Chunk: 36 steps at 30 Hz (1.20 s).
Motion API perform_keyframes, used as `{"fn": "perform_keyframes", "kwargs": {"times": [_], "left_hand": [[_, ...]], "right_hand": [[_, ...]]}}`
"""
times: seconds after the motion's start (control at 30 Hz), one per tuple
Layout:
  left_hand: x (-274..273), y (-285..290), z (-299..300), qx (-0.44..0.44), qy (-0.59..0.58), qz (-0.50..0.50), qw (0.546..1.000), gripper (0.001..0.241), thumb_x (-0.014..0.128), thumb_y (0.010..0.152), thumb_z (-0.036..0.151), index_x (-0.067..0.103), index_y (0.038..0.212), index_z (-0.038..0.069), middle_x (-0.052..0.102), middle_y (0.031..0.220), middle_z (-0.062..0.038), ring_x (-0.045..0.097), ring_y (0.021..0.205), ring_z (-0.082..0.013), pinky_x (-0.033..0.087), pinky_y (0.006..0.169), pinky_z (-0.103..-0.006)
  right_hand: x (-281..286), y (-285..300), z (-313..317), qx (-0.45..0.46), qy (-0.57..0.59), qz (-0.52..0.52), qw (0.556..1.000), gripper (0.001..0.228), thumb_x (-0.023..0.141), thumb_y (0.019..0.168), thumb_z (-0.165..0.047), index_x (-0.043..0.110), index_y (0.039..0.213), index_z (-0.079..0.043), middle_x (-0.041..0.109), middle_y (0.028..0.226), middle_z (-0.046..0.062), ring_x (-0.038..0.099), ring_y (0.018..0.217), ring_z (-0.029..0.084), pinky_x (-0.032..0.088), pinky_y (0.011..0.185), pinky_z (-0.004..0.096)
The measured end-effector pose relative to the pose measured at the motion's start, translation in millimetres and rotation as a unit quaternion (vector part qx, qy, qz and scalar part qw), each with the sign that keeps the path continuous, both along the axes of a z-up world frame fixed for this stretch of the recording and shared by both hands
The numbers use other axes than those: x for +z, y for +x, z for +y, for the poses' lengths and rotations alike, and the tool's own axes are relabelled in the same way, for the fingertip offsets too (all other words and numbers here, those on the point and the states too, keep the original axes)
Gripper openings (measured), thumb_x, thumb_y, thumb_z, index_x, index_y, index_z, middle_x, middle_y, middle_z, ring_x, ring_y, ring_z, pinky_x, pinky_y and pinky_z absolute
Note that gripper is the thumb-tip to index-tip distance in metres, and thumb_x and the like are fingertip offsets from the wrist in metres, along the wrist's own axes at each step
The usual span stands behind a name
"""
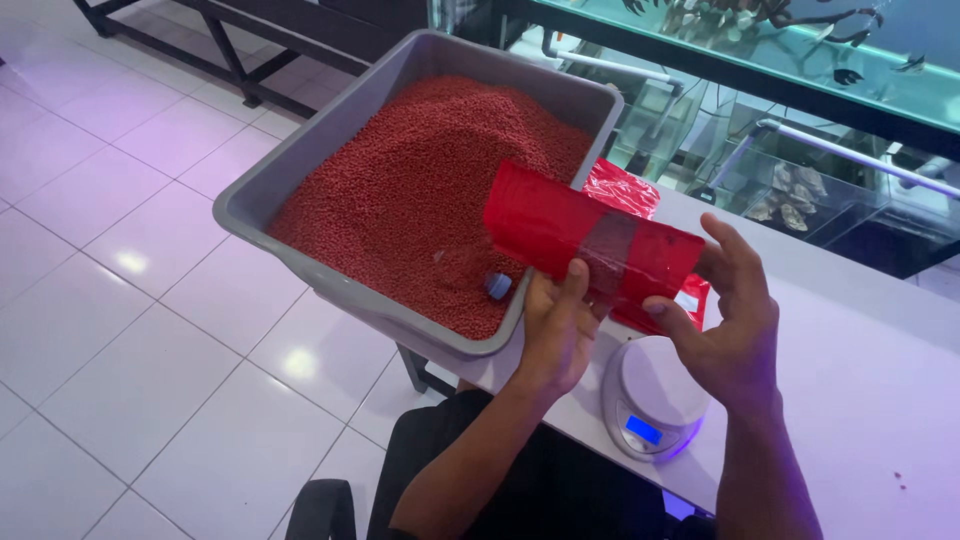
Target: The person scoops red fish food pellets from a large bin into small red pouches, weighs each pouch on a digital scale, and then places the filled pouches into a separate container.
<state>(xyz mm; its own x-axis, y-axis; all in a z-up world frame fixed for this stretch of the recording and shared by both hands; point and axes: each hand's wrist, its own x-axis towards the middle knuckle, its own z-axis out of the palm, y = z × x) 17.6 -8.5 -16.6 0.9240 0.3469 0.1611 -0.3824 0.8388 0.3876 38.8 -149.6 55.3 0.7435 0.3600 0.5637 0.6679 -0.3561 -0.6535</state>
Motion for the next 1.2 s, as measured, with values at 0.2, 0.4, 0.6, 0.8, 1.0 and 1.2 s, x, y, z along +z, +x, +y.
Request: {"fn": "perform_keyframes", "kwargs": {"times": [0.2,0.4,0.6,0.8,1.0,1.2], "left_hand": [[3.5,-1.5,0.1,0.005,0.002,0.002,1.000,0.078,0.078,0.085,0.034,0.041,0.150,0.012,0.056,0.145,-0.014,0.059,0.128,-0.0291,0.055,0.101,-0.0420],[16.2,-8.6,3.1,0.000,0.035,0.040,0.999,0.062,0.069,0.099,0.027,0.039,0.152,0.014,0.062,0.134,-0.009,0.063,0.121,-0.0210,0.053,0.105,-0.0416],[5.4,-6.1,1.7,0.028,0.130,0.049,0.990,0.067,0.072,0.096,0.016,0.036,0.152,0.011,0.058,0.138,-0.013,0.059,0.128,-0.0250,0.049,0.111,-0.0447],[-21.0,6.2,4.7,-0.002,0.264,0.061,0.962,0.062,0.075,0.090,0.008,0.044,0.143,0.002,0.060,0.128,-0.015,0.062,0.118,-0.0256,0.054,0.101,-0.0433],[-4.6,-0.9,-2.1,-0.135,0.346,0.034,0.928,0.054,0.077,0.083,0.000,0.058,0.133,0.007,0.067,0.111,-0.011,0.069,0.099,-0.0247,0.064,0.080,-0.0402],[11.4,-4.1,-20.1,-0.143,0.517,0.025,0.843,0.042,0.079,0.084,0.015,0.062,0.121,0.006,0.066,0.100,-0.008,0.059,0.094,-0.0197,0.052,0.079,-0.0370]], "right_hand": [[-7.4,4.9,-3.3,0.018,0.004,-0.012,1.000,0.073,0.077,0.085,-0.015,0.045,0.148,0.001,0.062,0.139,0.023,0.066,0.120,0.034,0.059,0.093,0.040],[-13.7,9.1,-3.3,0.054,0.055,-0.028,0.997,0.074,0.083,0.080,-0.019,0.052,0.142,0.006,0.066,0.123,0.029,0.066,0.115,0.049,0.051,0.101,0.059],[-47.7,6.7,-13.1,0.044,0.124,0.101,0.986,0.082,0.085,0.074,-0.010,0.045,0.145,0.002,0.060,0.135,0.026,0.060,0.125,0.048,0.049,0.104,0.058],[-72.4,-3.4,-16.9,0.024,0.116,0.155,0.981,0.085,0.082,0.076,-0.001,0.039,0.149,0.004,0.055,0.137,0.029,0.054,0.133,0.046,0.042,0.112,0.055],[-88.2,-6.9,-45.6,-0.035,0.058,0.210,0.975,0.055,0.088,0.077,-0.007,0.063,0.125,-0.002,0.069,0.100,0.013,0.064,0.097,0.025,0.048,0.105,0.047],[-100.5,-9.2,-77.7,-0.105,-0.006,0.264,0.959,0.048,0.092,0.075,-0.018,0.071,0.117,-0.004,0.074,0.101,0.016,0.068,0.108,0.030,0.045,0.109,0.052]]}}
